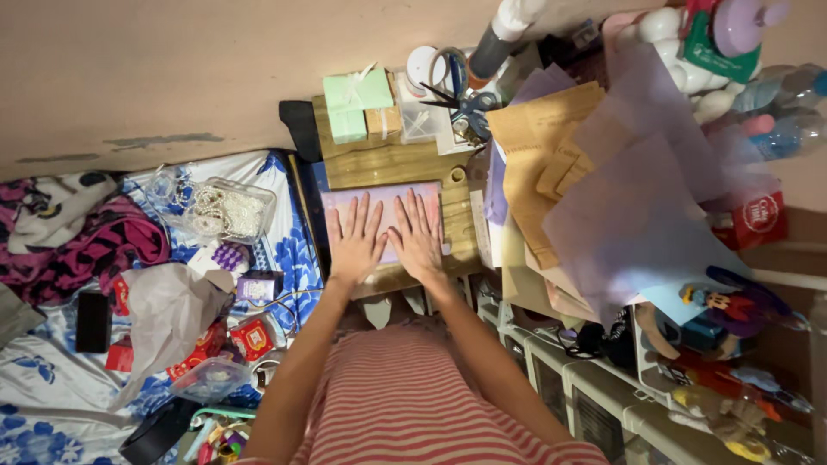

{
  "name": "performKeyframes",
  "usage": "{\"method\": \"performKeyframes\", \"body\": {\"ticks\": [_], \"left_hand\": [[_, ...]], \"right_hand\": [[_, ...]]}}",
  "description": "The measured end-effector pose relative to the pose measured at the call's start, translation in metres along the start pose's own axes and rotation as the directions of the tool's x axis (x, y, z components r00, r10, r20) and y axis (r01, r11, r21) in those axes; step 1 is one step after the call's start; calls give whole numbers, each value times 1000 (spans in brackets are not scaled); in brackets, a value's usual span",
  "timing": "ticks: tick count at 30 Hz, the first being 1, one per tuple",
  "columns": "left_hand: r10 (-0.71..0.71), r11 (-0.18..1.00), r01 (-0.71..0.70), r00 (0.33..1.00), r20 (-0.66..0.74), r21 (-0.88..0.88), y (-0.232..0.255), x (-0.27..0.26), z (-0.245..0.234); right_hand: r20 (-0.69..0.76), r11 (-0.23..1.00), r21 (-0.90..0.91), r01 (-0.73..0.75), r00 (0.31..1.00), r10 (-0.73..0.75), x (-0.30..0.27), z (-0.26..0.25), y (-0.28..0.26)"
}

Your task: The person wraps a book in translucent paper, then places it into a brown paper bag. They fold the bag flaps and smooth the package on a cluttered table.

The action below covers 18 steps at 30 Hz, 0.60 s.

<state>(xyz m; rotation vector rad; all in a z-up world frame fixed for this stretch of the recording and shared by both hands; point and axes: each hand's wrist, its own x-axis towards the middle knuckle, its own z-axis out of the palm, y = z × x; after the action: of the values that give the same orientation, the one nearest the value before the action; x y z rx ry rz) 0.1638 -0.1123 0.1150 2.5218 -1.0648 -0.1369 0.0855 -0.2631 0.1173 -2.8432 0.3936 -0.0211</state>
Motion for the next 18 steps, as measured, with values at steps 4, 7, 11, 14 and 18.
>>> {"method": "performKeyframes", "body": {"ticks": [4,7,11,14,18], "left_hand": [[-230,968,213,964,-136,-132,-23,-22,-7],[-620,578,427,784,-34,-696,-50,-42,-2],[-605,-10,434,715,351,-901,-63,-44,19],[-612,-16,493,683,398,-870,-65,-41,19],[-603,-98,496,660,448,-863,-57,-40,-2]], "right_hand": [[-156,999,35,-15,988,20,-28,-5,26],[-206,931,304,-205,940,274,-55,1,44],[-8,714,579,-393,874,487,-63,22,60],[24,619,671,-408,847,532,-51,38,67],[28,729,403,-553,804,594,-36,47,85]]}}
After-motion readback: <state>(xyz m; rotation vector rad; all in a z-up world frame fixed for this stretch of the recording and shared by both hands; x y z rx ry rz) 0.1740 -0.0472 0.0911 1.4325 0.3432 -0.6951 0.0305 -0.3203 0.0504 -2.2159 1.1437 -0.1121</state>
